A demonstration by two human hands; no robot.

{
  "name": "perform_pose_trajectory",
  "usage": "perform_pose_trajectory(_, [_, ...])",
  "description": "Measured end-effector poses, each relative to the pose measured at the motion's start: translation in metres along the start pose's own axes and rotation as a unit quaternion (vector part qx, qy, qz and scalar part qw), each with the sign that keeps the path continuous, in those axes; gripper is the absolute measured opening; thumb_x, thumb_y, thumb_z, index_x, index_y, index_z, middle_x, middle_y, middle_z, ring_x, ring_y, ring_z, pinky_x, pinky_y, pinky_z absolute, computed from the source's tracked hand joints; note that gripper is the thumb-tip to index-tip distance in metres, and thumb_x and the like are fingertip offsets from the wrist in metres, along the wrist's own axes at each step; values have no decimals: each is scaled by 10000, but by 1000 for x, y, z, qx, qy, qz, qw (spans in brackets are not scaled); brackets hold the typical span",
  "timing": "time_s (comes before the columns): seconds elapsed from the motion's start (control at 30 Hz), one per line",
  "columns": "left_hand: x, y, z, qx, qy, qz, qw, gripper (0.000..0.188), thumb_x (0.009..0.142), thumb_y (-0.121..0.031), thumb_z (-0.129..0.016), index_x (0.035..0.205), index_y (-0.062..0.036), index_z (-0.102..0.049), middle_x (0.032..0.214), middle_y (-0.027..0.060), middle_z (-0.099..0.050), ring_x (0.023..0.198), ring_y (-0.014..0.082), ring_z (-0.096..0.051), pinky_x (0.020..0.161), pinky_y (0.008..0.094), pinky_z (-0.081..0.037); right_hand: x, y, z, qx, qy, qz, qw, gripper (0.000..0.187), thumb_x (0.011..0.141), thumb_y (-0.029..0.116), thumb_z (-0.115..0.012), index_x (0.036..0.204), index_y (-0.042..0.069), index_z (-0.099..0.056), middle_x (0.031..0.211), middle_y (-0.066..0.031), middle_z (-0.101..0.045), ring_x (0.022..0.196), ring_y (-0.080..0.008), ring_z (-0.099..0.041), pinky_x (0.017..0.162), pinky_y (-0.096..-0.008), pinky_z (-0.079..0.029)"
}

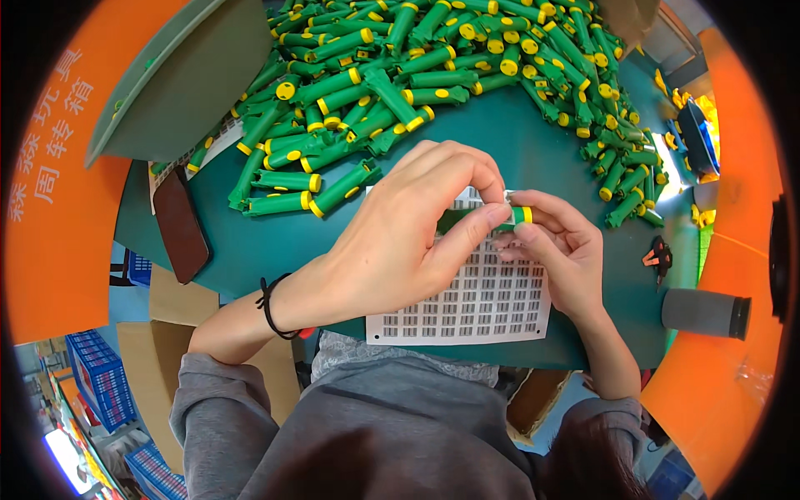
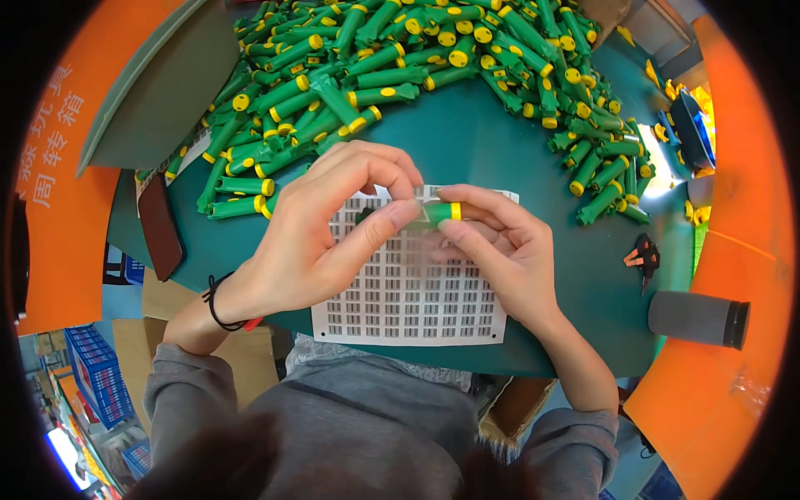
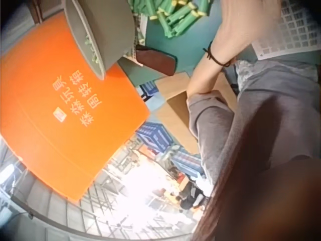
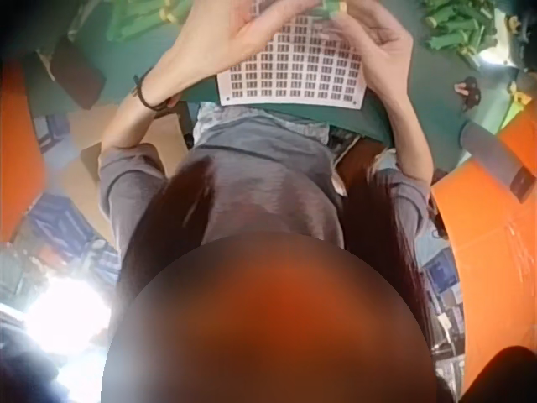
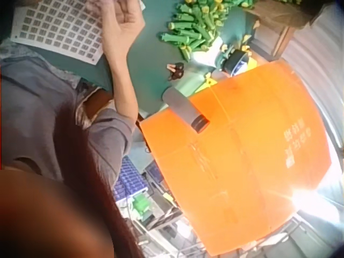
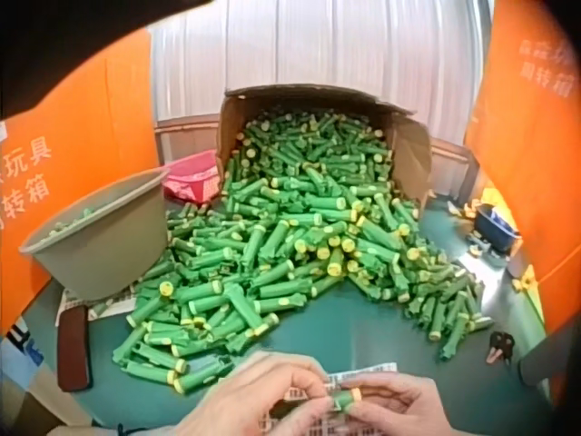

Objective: Applying small stickers to plastic toy components at a workbench.

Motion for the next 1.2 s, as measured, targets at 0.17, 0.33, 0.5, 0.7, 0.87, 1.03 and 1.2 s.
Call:
perform_pose_trajectory(0.17, [2, -3, -14, -49, 51, 18, 997, 102, 904, -54, -659, 978, -8, -606, 1070, 108, -641, 970, 228, -610, 860, 321, -482, -12, 6, 1, -32, 14, 73, 997, 354, 921, -52, -638, 1272, -55, -595, 1165, -155, -674, 1004, -193, -692, 862, -294, -590])
perform_pose_trajectory(0.33, [1, -4, -16, -40, 73, 33, 996, 104, 890, -27, -666, 973, -3, -608, 1062, 111, -641, 947, 225, -620, 841, 315, -493, -14, 9, 0, -44, 13, 104, 994, 373, 907, -91, -639, 1276, -53, -601, 1254, -153, -632, 1109, -204, -651, 912, -299, -572])
perform_pose_trajectory(0.5, [2, -6, -16, -26, 66, 28, 997, 107, 879, -15, -680, 958, 0, -611, 1029, 112, -648, 938, 229, -629, 828, 319, -501, -17, 14, -5, -85, 26, 156, 984, 397, 893, -131, -621, 1283, -68, -587, 1292, -168, -590, 1163, -246, -622, 1007, -353, -549])
perform_pose_trajectory(0.7, [2, -6, -16, -5, 66, 30, 997, 115, 876, -16, -688, 960, 3, -612, 1015, 112, -649, 919, 236, -635, 808, 321, -509, -18, 16, -6, -77, 31, 161, 983, 395, 891, -134, -620, 1280, -67, -592, 1297, -175, -588, 1163, -251, -623, 1007, -360, -551])
perform_pose_trajectory(0.87, [2, -5, -17, -4, 75, 36, 996, 114, 879, -19, -686, 963, 5, -612, 1004, 116, -650, 914, 239, -637, 800, 322, -510, -17, 15, -5, -94, 28, 168, 981, 389, 891, -127, -628, 1274, -68, -597, 1290, -173, -594, 1163, -249, -623, 997, -356, -555])
perform_pose_trajectory(1.03, [2, -4, -18, -8, 84, 49, 995, 118, 879, -19, -685, 969, 7, -613, 997, 117, -649, 895, 242, -639, 788, 326, -515, -18, 15, -5, -98, 22, 157, 982, 388, 889, -123, -636, 1271, -68, -601, 1280, -169, -600, 1157, -242, -624, 990, -347, -558])
perform_pose_trajectory(1.2, [2, -2, -19, -8, 82, 59, 995, 106, 883, -16, -684, 960, 12, -616, 985, 117, -643, 868, 240, -641, 776, 322, -522, -18, 16, -5, -99, 21, 156, 983, 385, 885, -121, -642, 1266, -67, -609, 1281, -168, -602, 1153, -233, -623, 982, -331, -559])
Point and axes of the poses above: each hand's wrist, its own x-axis towards the middle knuckle, its own z-axis out of the back of the hand, y = z × x, the point moved 7 cm from there along x, towards the middle knuckle
